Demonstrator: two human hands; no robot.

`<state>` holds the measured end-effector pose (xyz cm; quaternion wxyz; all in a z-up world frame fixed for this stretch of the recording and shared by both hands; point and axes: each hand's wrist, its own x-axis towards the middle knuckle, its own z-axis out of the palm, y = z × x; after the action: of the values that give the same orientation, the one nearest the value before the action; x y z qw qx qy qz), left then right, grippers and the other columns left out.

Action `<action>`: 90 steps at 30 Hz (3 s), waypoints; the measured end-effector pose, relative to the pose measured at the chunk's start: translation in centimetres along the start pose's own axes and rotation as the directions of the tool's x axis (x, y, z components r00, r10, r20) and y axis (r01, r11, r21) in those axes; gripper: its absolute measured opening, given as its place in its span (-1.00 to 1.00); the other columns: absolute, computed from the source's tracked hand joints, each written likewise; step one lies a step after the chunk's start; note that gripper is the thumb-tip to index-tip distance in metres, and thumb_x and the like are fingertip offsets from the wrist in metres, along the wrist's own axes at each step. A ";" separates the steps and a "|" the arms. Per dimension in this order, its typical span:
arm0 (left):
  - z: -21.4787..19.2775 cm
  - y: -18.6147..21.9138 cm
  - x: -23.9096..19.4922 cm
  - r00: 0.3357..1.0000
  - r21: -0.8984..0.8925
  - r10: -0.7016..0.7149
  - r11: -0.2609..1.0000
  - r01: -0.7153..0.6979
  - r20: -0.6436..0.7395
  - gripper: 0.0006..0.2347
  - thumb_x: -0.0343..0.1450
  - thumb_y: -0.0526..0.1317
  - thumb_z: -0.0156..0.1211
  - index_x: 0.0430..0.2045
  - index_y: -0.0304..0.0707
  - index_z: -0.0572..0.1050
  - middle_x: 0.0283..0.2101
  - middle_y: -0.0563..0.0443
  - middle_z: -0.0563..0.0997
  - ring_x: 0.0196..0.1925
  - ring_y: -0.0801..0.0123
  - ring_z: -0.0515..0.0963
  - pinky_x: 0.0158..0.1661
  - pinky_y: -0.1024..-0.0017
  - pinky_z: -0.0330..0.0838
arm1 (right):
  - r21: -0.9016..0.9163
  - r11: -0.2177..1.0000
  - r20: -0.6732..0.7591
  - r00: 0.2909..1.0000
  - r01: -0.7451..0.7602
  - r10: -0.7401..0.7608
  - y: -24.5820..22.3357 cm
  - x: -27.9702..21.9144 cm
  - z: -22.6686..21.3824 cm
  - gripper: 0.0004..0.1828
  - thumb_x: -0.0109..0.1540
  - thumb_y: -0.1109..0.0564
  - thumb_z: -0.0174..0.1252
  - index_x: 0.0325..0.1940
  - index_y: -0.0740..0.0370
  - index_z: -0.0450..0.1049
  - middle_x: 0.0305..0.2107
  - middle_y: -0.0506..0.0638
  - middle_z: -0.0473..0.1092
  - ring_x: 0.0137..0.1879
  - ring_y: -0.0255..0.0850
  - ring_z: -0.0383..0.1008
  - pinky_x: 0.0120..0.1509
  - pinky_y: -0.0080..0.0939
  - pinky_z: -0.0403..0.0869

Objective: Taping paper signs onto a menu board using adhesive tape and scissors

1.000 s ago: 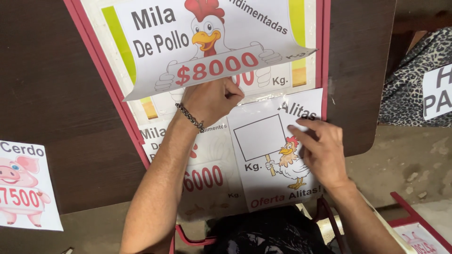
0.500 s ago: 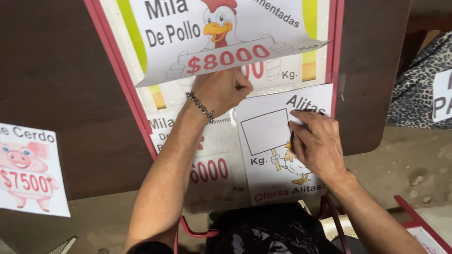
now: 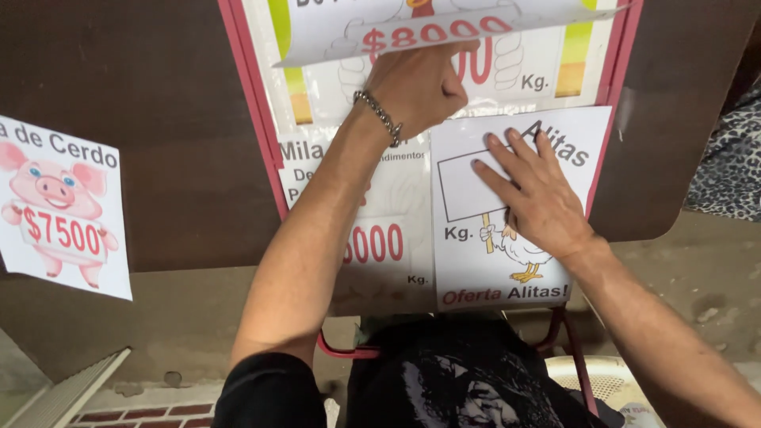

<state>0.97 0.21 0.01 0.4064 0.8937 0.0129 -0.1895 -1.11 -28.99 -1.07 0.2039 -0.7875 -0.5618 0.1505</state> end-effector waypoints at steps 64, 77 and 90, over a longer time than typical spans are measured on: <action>0.4 -0.7 0.1 0.995 -0.076 0.054 0.995 -0.061 -0.089 -0.53 0.16 -0.35 0.16 0.01 -0.16 0.44 -0.59 0.48 0.67 -0.45 0.50 0.66 -0.31 0.36 0.45 | -0.128 0.991 -0.089 0.995 -0.049 0.038 -1.6 1.3 0.0 -0.48 0.49 -0.12 0.00 0.43 0.21 0.40 0.44 0.28 0.22 0.58 0.30 0.05 0.57 0.55 0.00; 0.1 0.0 0.4 0.999 -0.014 -0.051 0.999 0.051 0.003 -0.82 0.25 -0.33 0.23 -0.37 -0.04 0.40 -0.60 0.44 0.61 -0.42 0.57 0.61 -0.38 0.42 0.46 | -0.134 0.988 -0.013 0.997 -0.075 0.074 -1.3 1.2 0.0 -0.36 0.48 -0.17 0.04 0.55 0.19 0.19 0.51 0.21 0.06 0.62 0.21 -0.08 0.62 0.46 -0.11; 2.4 -2.3 1.1 0.994 0.127 -0.073 0.988 0.082 -0.079 -0.70 0.15 -0.28 0.01 -0.73 -0.04 -0.07 -0.65 0.25 -0.05 -0.51 0.42 -0.06 -0.55 0.38 -0.02 | -0.116 0.992 -0.035 0.998 -0.046 0.042 -1.9 1.7 -0.7 -0.22 0.46 -0.31 -0.06 0.54 0.32 0.21 0.47 0.32 0.11 0.59 0.31 -0.03 0.57 0.56 -0.08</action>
<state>0.77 -0.14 -3.46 0.3389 0.9235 0.0503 -0.1723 -1.79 -26.94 0.48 0.1632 -0.8126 -0.5487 0.1092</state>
